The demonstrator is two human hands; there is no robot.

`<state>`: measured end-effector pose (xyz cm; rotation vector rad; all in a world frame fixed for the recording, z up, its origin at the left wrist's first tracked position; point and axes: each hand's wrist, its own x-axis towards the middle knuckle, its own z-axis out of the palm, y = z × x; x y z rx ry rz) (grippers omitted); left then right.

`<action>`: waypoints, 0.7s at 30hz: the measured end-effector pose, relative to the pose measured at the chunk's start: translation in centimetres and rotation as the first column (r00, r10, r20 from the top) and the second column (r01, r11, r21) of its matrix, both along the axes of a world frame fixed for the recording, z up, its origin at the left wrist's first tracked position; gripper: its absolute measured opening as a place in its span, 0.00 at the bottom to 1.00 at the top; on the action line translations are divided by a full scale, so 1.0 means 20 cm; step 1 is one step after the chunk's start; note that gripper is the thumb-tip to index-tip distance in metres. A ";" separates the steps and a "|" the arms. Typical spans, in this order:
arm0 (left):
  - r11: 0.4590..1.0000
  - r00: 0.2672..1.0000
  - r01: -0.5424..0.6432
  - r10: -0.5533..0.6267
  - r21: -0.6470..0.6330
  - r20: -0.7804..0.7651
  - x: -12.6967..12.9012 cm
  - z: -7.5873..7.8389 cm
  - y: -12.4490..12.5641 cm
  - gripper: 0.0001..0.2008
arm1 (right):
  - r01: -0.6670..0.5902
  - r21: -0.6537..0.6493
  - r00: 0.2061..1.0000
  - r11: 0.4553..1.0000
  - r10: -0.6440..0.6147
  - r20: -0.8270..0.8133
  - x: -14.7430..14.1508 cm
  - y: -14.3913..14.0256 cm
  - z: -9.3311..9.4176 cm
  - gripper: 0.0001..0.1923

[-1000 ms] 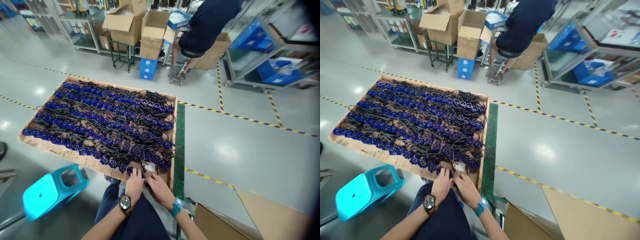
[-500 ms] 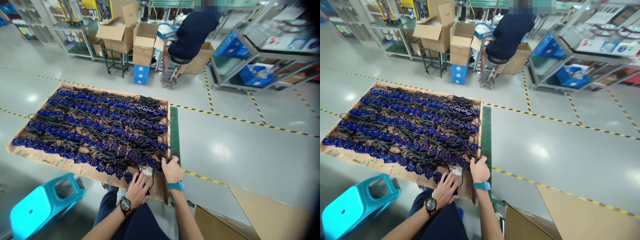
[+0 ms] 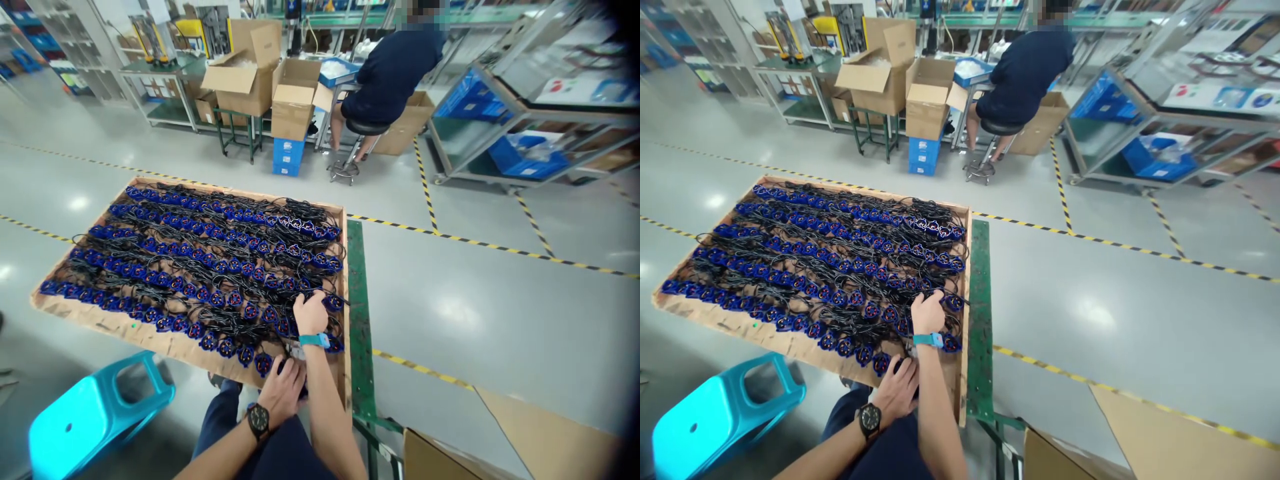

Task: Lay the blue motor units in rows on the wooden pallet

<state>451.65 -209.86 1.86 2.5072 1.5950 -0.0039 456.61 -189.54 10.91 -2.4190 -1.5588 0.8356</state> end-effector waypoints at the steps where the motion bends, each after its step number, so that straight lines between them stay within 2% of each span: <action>1: 1.000 1.000 0.008 -0.008 0.010 -0.001 0.00 -0.01 0.00 0.30 | 0.005 -0.024 1.000 1.000 -0.004 0.009 -0.01 0.02 -0.01 0.27; 4: 0.999 1.000 0.000 0.000 0.045 0.009 0.01 -0.02 0.00 0.23 | 0.012 -0.081 1.000 0.997 -0.010 0.022 -0.04 0.08 -0.01 0.38; 7: 0.995 1.000 -0.019 0.017 0.094 0.019 0.01 -0.03 0.00 0.20 | 0.006 -0.121 1.000 0.993 -0.004 0.017 -0.06 0.11 0.02 0.44; 11: 0.991 0.999 -0.009 0.002 0.134 0.052 0.01 -0.04 0.00 0.21 | 0.021 -0.148 1.000 0.989 -0.021 0.005 -0.09 0.11 0.03 0.42; 15: 0.996 0.998 0.002 -0.007 0.088 0.061 0.01 -0.03 0.00 0.20 | 0.057 -0.158 0.997 0.986 -0.063 -0.033 -0.08 0.10 0.02 0.41; 21: 0.999 0.997 0.018 -0.022 0.049 0.073 0.00 0.02 0.01 0.23 | 0.134 -0.099 0.980 0.986 -0.147 -0.137 -0.01 0.08 -0.02 0.43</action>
